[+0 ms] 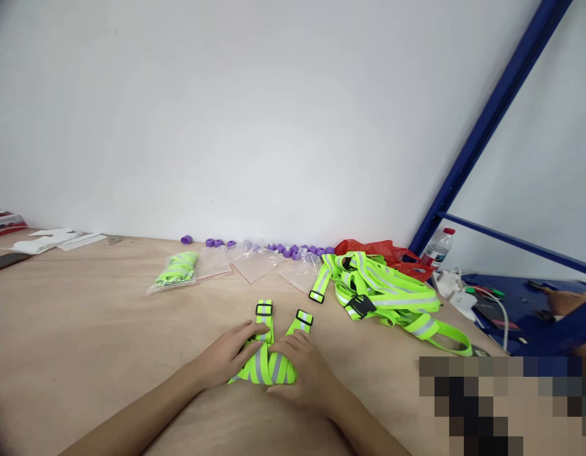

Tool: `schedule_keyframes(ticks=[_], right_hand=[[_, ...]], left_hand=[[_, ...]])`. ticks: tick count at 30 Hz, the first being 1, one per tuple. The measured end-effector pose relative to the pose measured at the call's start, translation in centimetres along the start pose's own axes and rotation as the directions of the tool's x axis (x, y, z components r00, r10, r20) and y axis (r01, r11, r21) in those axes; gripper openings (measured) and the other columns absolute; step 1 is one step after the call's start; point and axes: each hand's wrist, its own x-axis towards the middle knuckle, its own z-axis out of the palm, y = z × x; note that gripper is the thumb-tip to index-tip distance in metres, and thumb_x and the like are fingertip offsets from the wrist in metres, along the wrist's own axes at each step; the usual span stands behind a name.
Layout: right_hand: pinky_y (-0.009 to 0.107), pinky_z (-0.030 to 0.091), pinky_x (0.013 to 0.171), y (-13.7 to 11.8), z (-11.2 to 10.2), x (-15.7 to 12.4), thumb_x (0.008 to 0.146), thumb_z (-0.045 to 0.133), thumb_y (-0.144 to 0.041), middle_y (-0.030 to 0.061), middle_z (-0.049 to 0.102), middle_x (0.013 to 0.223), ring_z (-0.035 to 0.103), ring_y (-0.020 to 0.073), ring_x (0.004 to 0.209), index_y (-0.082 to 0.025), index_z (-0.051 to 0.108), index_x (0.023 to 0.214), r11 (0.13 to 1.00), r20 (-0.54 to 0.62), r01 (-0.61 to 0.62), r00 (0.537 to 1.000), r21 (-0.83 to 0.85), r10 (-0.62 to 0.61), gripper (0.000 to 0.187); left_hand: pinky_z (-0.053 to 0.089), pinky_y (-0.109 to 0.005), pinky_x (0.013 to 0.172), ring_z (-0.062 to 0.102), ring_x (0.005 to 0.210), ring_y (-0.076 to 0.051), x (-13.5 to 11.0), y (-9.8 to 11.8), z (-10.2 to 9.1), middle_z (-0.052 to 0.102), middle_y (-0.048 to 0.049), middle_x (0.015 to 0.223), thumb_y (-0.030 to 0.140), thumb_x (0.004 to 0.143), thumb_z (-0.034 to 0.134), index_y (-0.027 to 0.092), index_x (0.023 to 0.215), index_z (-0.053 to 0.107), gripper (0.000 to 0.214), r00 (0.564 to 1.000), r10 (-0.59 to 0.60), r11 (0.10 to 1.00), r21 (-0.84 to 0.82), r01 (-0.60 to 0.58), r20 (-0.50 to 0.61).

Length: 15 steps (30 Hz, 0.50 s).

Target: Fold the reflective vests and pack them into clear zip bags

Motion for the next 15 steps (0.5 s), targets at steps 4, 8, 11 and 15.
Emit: schedule_keyframes(ticks=[4,8,11,15], right_hand=[[0.044,0.041,0.096,0.2,-0.1,0.1,0.071,0.082,-0.052,0.0088,0.069,0.112,0.06,0.0291,0.103,-0.021,0.064,0.113,0.999,0.018,-0.037,0.999,0.013,0.037,0.055],[0.042,0.042,0.095,0.5,-0.2,0.1,0.073,0.08,-0.052,0.0087,0.069,0.114,0.06,0.0282,0.104,-0.021,0.063,0.119,0.998,0.005,-0.044,0.999,0.048,0.043,0.057],[0.041,0.042,0.094,0.5,-0.4,0.0,0.074,0.079,-0.049,0.0079,0.069,0.112,0.06,0.0274,0.103,-0.021,0.064,0.118,0.995,-0.002,-0.07,0.998,0.07,0.07,0.054],[0.041,0.041,0.094,0.3,-0.6,0.1,0.072,0.082,-0.042,0.0076,0.069,0.114,0.058,0.0277,0.103,-0.021,0.064,0.117,0.991,0.008,-0.104,0.995,0.083,0.104,0.053]], left_hand=[[0.046,-0.036,0.105,0.059,0.121,-0.023,0.0,0.7,-0.2,0.063,-0.0065,0.133,0.036,0.103,0.043,0.025,0.131,0.053,0.032,0.993,0.119,0.993,-0.007,-0.119,-0.015],[0.042,-0.036,0.109,0.058,0.123,-0.023,0.0,1.4,-0.4,0.065,-0.0054,0.13,0.035,0.099,0.052,0.027,0.127,0.055,0.03,0.973,0.231,0.973,0.024,-0.231,0.028],[0.047,-0.036,0.101,0.061,0.116,-0.026,-0.1,1.5,-0.6,0.065,-0.0069,0.127,0.046,0.092,0.064,0.027,0.131,0.053,0.045,0.978,0.189,0.981,0.016,-0.191,0.085],[0.044,-0.039,0.105,0.056,0.125,-0.029,-0.3,1.4,-0.7,0.059,-0.0075,0.137,0.051,0.083,0.073,0.028,0.137,0.048,0.063,0.977,0.162,0.987,-0.017,-0.162,0.135]])
